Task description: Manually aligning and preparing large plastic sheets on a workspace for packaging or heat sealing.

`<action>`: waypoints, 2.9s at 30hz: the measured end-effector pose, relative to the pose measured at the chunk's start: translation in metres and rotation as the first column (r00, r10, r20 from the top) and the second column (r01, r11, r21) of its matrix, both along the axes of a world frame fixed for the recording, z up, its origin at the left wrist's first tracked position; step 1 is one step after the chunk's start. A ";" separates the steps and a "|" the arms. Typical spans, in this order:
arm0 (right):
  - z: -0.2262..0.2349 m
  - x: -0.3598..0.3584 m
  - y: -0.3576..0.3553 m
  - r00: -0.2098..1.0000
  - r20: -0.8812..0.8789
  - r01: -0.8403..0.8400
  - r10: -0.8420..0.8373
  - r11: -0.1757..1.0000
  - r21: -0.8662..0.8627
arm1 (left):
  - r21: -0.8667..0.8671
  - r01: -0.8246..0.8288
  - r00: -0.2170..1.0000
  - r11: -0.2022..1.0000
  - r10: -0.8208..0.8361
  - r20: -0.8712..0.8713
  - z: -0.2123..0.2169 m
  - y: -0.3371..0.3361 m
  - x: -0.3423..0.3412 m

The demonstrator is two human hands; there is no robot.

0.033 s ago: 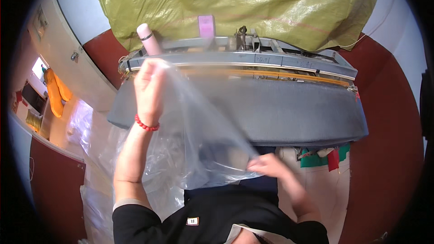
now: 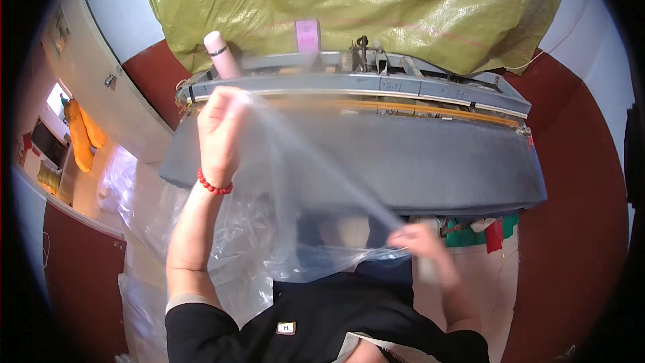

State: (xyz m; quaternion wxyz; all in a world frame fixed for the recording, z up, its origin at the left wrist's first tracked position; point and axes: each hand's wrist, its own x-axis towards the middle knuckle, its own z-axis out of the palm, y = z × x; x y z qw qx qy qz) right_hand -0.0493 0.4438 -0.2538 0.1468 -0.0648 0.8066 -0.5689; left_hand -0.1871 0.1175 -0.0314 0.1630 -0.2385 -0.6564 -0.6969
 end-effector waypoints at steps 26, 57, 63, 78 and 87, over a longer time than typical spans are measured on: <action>-0.008 0.048 0.394 0.481 -0.598 0.873 -0.641 0.286 0.395 | -0.632 -0.705 0.633 0.320 0.686 -0.359 -0.073 -0.225 -0.117; 0.023 -0.030 0.295 0.640 -0.558 0.647 -0.529 -0.021 0.762 | -0.944 -0.327 0.789 -0.040 0.538 -0.296 -0.264 -0.340 -0.210; 0.030 -0.029 0.274 0.682 -0.428 0.517 -0.593 -0.023 0.856 | -0.972 -0.193 0.742 -0.137 0.628 -0.236 -0.239 -0.327 -0.204; 0.052 -0.121 0.222 0.702 -0.646 0.707 -0.301 0.401 0.582 | -0.732 -0.630 0.695 0.257 0.607 -0.385 -0.206 -0.318 -0.065; 0.046 -0.166 0.149 0.565 -0.820 0.719 -0.092 0.542 0.434 | -0.684 -0.727 -0.094 -0.062 0.995 0.010 -0.346 -0.407 0.273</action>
